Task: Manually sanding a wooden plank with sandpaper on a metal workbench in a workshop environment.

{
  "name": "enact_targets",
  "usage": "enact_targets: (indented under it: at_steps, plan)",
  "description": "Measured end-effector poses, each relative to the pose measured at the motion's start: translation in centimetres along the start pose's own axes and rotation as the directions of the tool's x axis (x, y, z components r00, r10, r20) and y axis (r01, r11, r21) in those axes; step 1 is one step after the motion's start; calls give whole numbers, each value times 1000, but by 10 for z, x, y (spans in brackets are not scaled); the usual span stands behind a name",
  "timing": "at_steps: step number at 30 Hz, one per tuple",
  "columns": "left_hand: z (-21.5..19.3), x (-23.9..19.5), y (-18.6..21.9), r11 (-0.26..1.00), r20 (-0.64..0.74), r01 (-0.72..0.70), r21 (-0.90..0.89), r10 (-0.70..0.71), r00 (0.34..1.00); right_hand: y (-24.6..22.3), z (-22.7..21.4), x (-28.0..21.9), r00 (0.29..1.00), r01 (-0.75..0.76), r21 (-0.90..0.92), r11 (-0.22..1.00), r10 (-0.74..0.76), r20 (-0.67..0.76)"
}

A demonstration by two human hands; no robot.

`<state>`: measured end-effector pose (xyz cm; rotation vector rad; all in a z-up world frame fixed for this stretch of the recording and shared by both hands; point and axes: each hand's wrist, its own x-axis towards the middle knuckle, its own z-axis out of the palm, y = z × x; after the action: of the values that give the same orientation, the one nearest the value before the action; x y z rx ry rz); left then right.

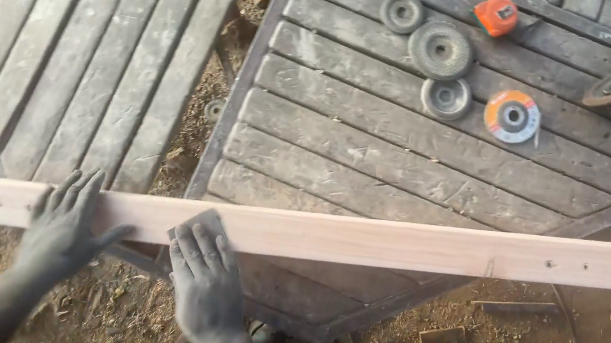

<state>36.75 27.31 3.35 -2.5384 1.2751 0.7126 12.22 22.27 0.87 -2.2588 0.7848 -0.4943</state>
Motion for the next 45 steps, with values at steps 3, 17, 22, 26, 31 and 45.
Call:
enact_targets:
  at_steps: [3,17,22,26,31,45]
  plan:
    - [14,8,-80,938,-117,-261,227,293,949,-28,-117,42,768,-635,507,583,546,334]
    - [22,10,25,939,-20,-309,151,315,949,140,-170,-45,607,-763,-136,632,630,-484]
    - [-1,4,123,954,89,-296,-40,298,950,58,-57,-5,909,-379,-446,811,235,-345]
    - [-7,17,100,866,37,-500,-36,501,865,39,-87,9,986,-152,-356,922,168,14]
    - [-29,35,-74,971,-68,-93,-221,80,994,147,-140,-29,847,-525,-283,802,463,-261]
    - [-17,8,-176,-468,377,258,-845,-181,908,-188,262,155,961,87,-189,978,-132,-241]
